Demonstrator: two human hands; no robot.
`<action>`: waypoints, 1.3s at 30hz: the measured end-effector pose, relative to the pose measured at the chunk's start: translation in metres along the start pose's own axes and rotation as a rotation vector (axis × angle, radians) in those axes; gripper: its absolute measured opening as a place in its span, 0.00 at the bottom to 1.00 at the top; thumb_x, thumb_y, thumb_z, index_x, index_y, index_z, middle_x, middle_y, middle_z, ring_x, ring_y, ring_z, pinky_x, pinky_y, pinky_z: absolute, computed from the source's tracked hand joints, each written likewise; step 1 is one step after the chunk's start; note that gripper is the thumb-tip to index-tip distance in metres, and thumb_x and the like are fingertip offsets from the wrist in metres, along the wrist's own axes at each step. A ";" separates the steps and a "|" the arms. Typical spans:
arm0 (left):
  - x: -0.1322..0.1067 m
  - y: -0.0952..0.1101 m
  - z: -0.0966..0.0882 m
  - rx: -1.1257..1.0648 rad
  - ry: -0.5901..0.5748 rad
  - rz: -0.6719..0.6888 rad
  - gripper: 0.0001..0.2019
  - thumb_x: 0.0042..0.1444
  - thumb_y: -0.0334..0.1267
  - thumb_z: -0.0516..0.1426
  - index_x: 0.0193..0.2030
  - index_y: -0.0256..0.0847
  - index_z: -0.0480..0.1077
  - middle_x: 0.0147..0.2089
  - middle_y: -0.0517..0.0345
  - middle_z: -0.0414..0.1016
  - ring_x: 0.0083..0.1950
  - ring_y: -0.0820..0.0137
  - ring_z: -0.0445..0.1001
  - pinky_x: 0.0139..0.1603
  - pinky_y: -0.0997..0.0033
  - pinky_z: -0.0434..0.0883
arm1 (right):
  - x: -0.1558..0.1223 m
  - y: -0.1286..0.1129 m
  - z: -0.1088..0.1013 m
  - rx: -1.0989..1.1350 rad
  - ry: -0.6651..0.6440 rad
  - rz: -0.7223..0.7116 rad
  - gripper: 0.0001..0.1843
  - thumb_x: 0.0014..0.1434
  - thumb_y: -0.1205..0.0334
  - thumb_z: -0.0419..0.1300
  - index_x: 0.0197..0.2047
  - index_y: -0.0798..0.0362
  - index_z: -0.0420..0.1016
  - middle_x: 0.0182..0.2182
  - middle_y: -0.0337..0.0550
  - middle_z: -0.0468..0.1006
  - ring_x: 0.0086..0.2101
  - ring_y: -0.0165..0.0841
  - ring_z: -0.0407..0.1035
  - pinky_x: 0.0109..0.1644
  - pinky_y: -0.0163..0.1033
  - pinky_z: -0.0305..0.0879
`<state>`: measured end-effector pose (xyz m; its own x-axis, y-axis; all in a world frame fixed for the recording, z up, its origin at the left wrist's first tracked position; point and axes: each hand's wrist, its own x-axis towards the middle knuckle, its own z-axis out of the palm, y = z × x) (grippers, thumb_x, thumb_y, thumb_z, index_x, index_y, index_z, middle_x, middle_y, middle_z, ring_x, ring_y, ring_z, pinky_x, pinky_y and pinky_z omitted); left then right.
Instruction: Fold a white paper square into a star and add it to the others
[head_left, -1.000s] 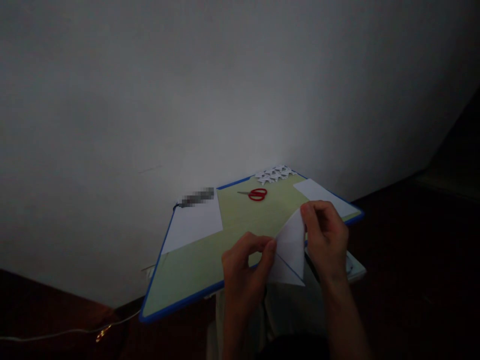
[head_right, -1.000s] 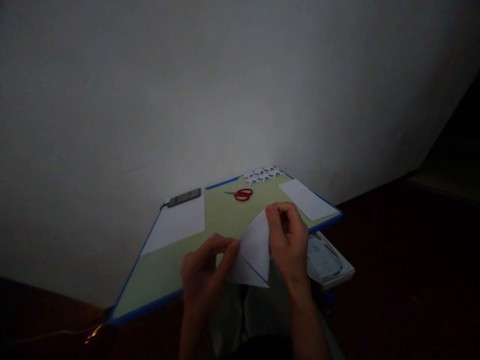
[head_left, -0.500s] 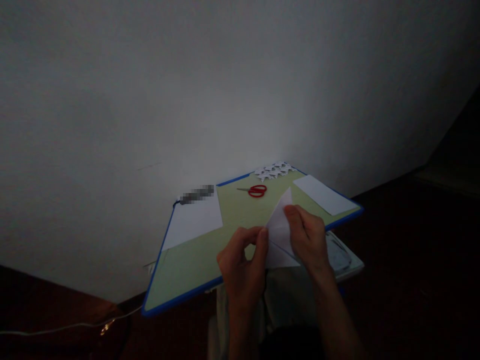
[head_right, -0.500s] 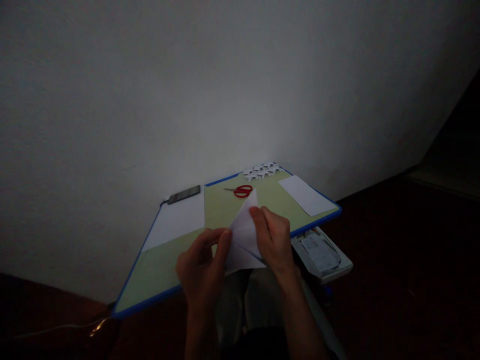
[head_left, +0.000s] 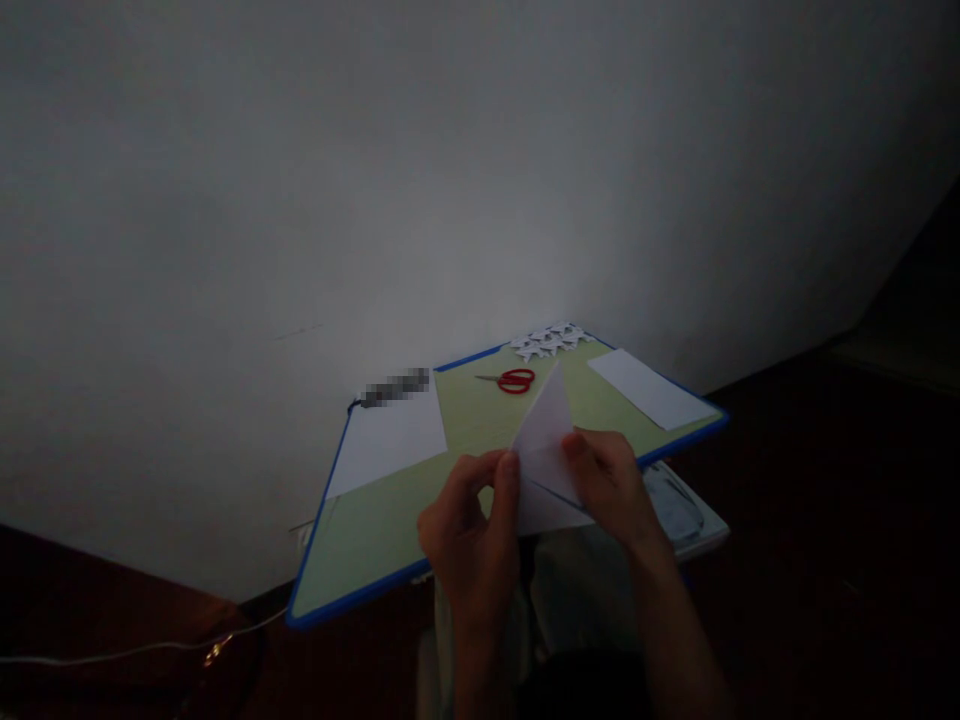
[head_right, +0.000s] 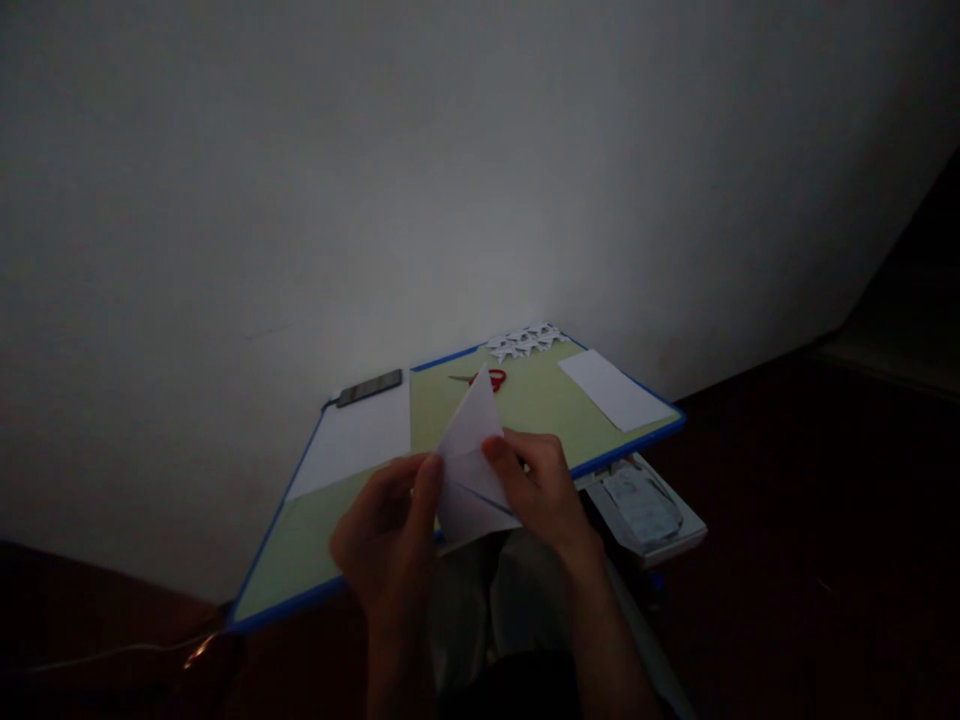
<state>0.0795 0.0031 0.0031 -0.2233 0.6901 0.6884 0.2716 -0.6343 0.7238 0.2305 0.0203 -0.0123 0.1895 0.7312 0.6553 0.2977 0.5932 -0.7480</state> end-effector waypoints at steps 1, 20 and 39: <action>0.000 0.000 0.000 0.008 0.005 0.007 0.04 0.63 0.36 0.67 0.36 0.42 0.82 0.31 0.60 0.84 0.31 0.71 0.82 0.33 0.76 0.79 | 0.000 0.000 0.001 -0.006 0.001 0.001 0.37 0.72 0.32 0.51 0.20 0.49 0.56 0.17 0.33 0.58 0.21 0.27 0.51 0.25 0.38 0.46; 0.000 0.002 -0.002 0.299 0.164 0.218 0.04 0.65 0.34 0.65 0.38 0.45 0.81 0.31 0.65 0.84 0.29 0.73 0.80 0.34 0.75 0.76 | -0.003 0.001 0.006 0.094 0.046 0.086 0.39 0.73 0.28 0.42 0.32 0.51 0.76 0.24 0.38 0.74 0.25 0.32 0.67 0.29 0.38 0.58; -0.002 -0.001 0.000 0.133 0.142 0.121 0.04 0.64 0.35 0.67 0.37 0.44 0.82 0.32 0.65 0.84 0.30 0.74 0.80 0.33 0.77 0.76 | -0.005 -0.007 0.028 -0.152 0.322 -0.062 0.32 0.75 0.42 0.51 0.21 0.48 0.58 0.16 0.32 0.59 0.19 0.28 0.55 0.25 0.38 0.48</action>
<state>0.0802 0.0023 0.0013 -0.3083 0.5501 0.7761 0.4230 -0.6515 0.6298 0.2014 0.0218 -0.0128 0.4440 0.5374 0.7170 0.4492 0.5588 -0.6971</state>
